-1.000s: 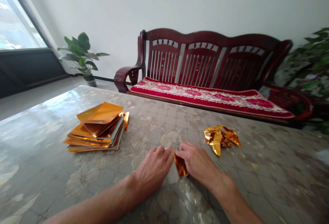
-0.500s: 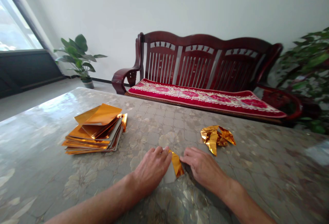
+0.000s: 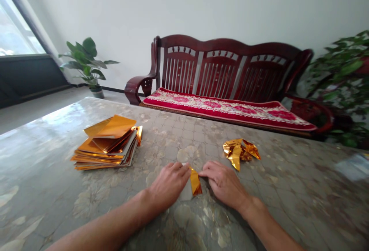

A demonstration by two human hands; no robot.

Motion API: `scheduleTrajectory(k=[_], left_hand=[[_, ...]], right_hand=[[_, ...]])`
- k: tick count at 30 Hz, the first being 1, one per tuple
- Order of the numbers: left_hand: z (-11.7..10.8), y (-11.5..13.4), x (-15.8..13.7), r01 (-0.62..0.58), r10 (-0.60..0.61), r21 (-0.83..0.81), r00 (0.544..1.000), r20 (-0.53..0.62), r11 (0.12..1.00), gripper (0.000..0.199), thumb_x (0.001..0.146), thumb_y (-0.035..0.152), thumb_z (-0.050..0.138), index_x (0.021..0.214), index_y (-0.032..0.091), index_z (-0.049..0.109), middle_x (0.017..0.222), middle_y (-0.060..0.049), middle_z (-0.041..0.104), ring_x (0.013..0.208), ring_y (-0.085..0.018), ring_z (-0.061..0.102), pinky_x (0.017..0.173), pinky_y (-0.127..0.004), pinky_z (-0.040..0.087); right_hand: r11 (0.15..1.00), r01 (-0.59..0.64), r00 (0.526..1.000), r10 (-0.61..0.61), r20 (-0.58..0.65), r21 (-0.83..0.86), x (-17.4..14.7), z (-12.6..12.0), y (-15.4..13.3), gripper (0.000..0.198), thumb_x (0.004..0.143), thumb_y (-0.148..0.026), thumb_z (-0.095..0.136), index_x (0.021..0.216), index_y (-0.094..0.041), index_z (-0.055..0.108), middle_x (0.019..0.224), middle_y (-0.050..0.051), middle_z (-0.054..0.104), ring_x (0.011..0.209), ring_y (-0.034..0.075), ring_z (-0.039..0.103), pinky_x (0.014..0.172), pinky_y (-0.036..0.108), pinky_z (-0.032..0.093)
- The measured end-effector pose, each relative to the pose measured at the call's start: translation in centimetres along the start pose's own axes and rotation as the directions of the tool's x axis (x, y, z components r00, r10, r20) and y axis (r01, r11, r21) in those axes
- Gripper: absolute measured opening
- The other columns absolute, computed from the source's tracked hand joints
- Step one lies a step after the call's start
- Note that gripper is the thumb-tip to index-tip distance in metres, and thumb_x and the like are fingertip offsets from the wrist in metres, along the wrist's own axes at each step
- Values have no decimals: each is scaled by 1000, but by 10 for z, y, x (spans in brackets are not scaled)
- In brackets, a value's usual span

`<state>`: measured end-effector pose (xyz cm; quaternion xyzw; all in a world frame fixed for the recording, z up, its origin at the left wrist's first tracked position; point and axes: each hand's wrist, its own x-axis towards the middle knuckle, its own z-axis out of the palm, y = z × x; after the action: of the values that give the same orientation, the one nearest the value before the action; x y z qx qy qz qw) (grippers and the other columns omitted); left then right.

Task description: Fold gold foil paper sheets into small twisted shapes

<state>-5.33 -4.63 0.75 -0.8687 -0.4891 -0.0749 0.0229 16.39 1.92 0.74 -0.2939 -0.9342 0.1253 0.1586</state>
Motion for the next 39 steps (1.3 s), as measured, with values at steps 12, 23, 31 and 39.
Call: scheduleTrajectory(k=[12,23,31,39], left_hand=[[0,-22,13,-84,72,-128,993,-94,988,24,99,24,47,114,25,66,122,-4,67,112,-20,57,93,-35,42],[-2,-25,10,-119,92,-336,991,-97,934,30,98,15,43,112,23,68,117,-2,68,107,-16,58,99,-29,43],[-15,-27,7,-167,170,-350,985,-21,922,37,90,7,43,118,20,63,129,-5,63,120,-16,55,107,-31,38],[-20,-19,7,-115,127,-371,992,7,922,38,85,45,65,113,20,64,124,-7,63,119,-24,54,108,-35,36]], right_hand=[[986,23,997,-10,-80,163,-4,5,-2,17,87,-20,66,98,-30,75,104,1,68,99,17,57,90,34,44],[989,-15,995,29,-91,149,9,8,-9,9,88,-20,65,81,-24,69,95,0,66,93,17,56,84,32,42],[992,-91,990,100,-99,89,11,14,-13,12,88,-15,59,78,-21,63,92,2,62,90,18,53,82,33,40],[992,-110,988,116,-103,60,10,15,-14,9,86,-15,59,80,-22,62,92,2,61,90,19,53,81,34,41]])
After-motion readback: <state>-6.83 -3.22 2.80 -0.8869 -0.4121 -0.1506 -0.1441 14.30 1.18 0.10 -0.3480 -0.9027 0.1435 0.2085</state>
